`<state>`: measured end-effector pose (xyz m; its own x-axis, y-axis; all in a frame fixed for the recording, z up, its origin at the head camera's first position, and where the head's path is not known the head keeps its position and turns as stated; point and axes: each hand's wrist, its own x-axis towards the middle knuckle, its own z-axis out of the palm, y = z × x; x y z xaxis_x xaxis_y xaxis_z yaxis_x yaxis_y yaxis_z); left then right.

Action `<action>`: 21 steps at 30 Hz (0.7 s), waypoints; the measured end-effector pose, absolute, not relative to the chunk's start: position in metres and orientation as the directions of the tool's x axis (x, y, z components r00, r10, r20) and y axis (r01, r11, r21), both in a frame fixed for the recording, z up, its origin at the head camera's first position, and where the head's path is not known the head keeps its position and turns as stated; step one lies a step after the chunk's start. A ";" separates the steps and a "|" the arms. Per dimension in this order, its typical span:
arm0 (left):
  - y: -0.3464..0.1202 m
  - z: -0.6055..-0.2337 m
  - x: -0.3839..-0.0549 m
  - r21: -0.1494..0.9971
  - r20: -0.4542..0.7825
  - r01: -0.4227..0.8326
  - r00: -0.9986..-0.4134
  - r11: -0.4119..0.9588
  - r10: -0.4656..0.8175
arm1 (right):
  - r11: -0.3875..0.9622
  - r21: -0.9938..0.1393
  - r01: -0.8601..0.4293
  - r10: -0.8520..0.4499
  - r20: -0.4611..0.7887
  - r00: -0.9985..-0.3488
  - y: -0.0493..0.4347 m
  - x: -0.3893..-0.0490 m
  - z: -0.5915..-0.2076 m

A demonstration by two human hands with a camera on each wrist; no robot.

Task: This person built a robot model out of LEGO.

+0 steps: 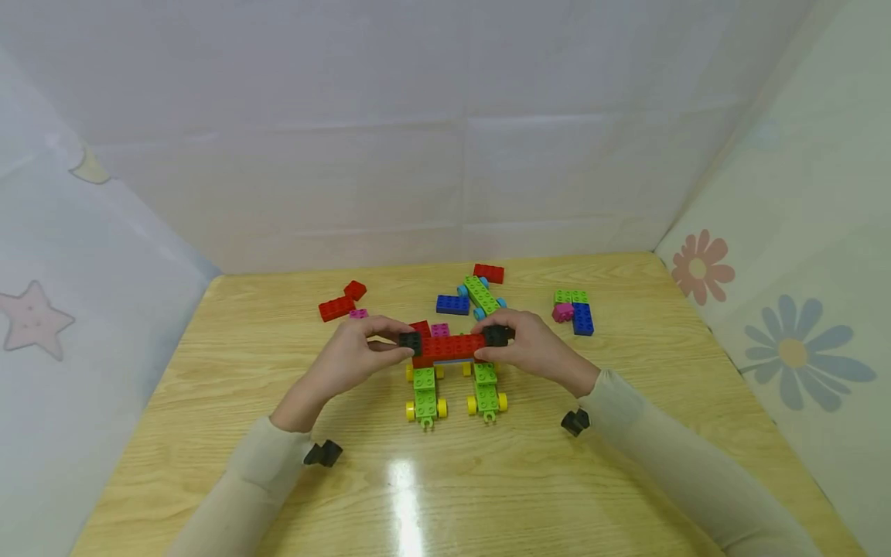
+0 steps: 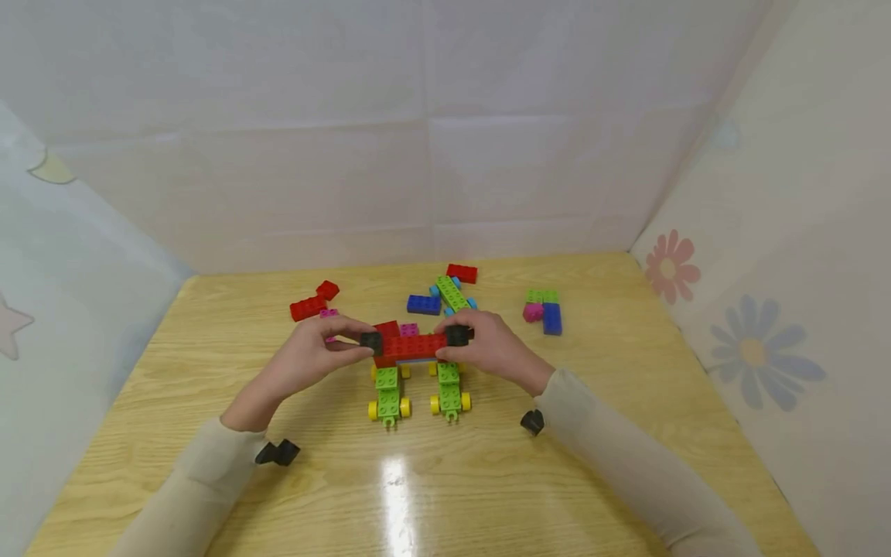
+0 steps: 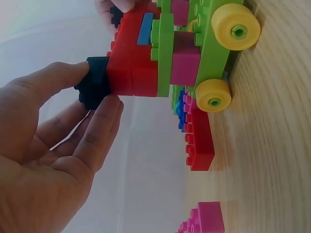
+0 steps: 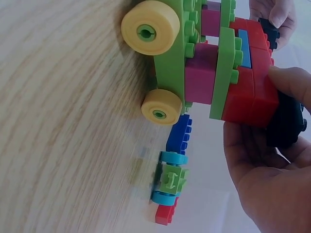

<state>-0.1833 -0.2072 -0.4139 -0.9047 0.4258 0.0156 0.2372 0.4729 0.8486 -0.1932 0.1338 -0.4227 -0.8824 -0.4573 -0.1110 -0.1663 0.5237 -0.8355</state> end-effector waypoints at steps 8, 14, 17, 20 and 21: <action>-0.207 -0.412 -0.184 0.845 0.028 0.258 -0.896 0.469 0.443 | 0.538 -0.823 -0.182 -0.457 -0.104 -0.884 0.133 -0.192 -0.421; -0.207 -0.411 -0.184 0.836 0.035 0.271 -0.894 0.477 0.447 | 0.537 -0.823 -0.185 -0.467 -0.106 -0.878 0.133 -0.192 -0.423; -0.207 -0.411 -0.183 0.837 0.041 0.274 -0.895 0.475 0.444 | 0.540 -0.822 -0.184 -0.468 -0.111 -0.877 0.133 -0.193 -0.420; -0.207 -0.411 -0.182 0.839 0.035 0.266 -0.897 0.475 0.440 | 0.550 -0.814 -0.186 -0.468 -0.117 -0.876 0.134 -0.193 -0.419; -0.207 -0.412 -0.181 0.839 0.031 0.261 -0.899 0.477 0.438 | 0.556 -0.810 -0.187 -0.468 -0.119 -0.876 0.134 -0.193 -0.419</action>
